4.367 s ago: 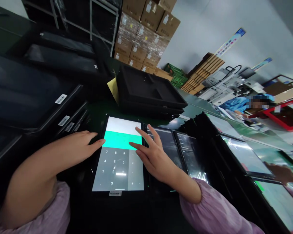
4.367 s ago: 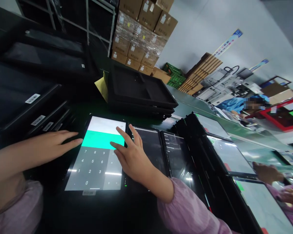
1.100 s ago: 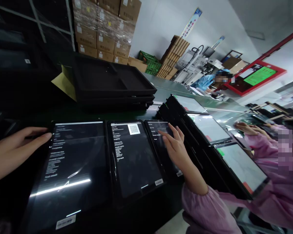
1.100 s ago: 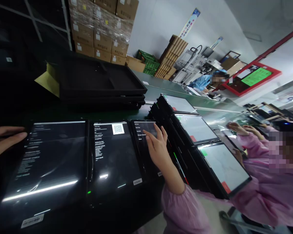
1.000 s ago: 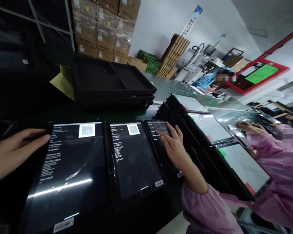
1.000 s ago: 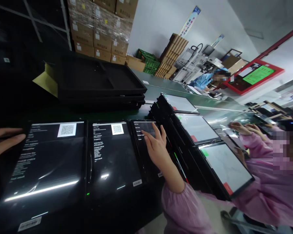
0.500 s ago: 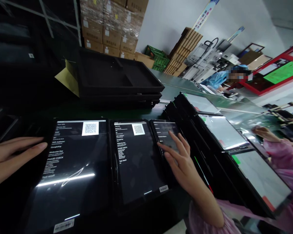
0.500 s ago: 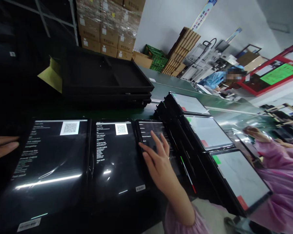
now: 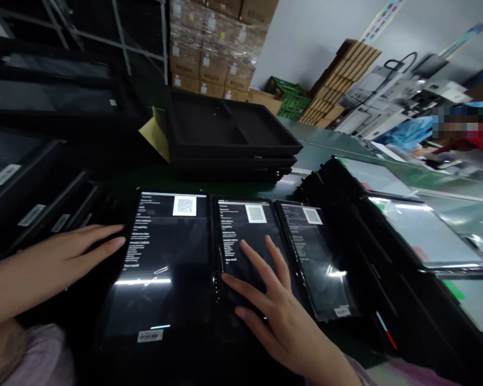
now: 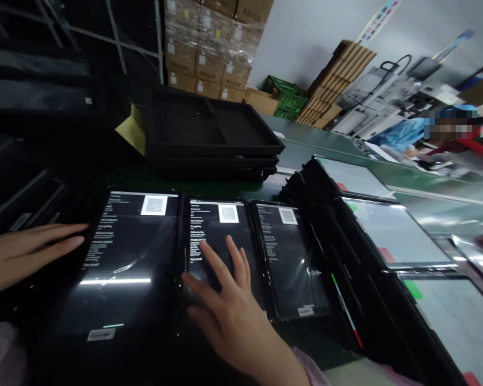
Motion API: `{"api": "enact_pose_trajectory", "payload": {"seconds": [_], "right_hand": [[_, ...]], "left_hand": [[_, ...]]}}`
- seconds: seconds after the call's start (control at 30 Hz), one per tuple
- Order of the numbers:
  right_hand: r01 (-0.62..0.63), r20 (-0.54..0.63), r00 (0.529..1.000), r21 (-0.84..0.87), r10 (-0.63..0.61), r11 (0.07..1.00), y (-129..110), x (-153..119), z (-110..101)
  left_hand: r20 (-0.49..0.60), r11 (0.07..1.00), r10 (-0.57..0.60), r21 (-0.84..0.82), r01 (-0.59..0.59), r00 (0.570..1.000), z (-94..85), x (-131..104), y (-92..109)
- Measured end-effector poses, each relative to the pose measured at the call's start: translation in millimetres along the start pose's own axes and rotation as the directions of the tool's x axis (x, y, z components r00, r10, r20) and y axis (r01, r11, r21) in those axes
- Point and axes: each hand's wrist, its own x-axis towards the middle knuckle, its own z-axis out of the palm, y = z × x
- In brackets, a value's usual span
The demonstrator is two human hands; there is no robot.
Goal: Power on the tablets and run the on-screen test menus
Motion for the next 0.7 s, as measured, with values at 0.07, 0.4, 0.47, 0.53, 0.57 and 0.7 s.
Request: {"api": "enact_pose_trajectory", "payload": {"seconds": [0.07,0.4,0.47,0.53,0.57,0.7], "right_hand": [[0.007,-0.025,1.000,-0.011,-0.007,1.000,-0.2,0.9,2.9],[0.042,-0.101,0.994,-0.015,-0.043,0.999,-3.0,7.3,8.4],[0.037,-0.098,0.994,-0.007,-0.037,0.999,-3.3,8.3,8.3],[0.032,-0.097,0.995,0.004,-0.032,0.999,-3.6,8.5,9.3],[0.031,-0.096,0.995,0.009,-0.030,0.999,-3.3,8.3,10.1],[-0.023,-0.132,0.991,0.020,0.026,1.000,6.1,1.2,10.5]], "left_hand": [[0.055,1.000,-0.029,0.012,0.028,0.998,-3.9,-6.7,11.1],[0.076,0.999,0.034,0.024,-0.036,0.997,-3.6,-17.1,11.6],[0.084,0.999,0.033,0.016,-0.035,0.996,-3.9,-17.7,12.4],[0.085,1.000,0.023,0.013,-0.024,0.996,-4.6,-18.1,14.6],[0.089,1.000,0.018,0.014,-0.019,0.996,-4.9,-18.0,15.7],[0.111,1.000,0.009,0.018,-0.011,0.994,-3.8,-13.8,12.4]]}}
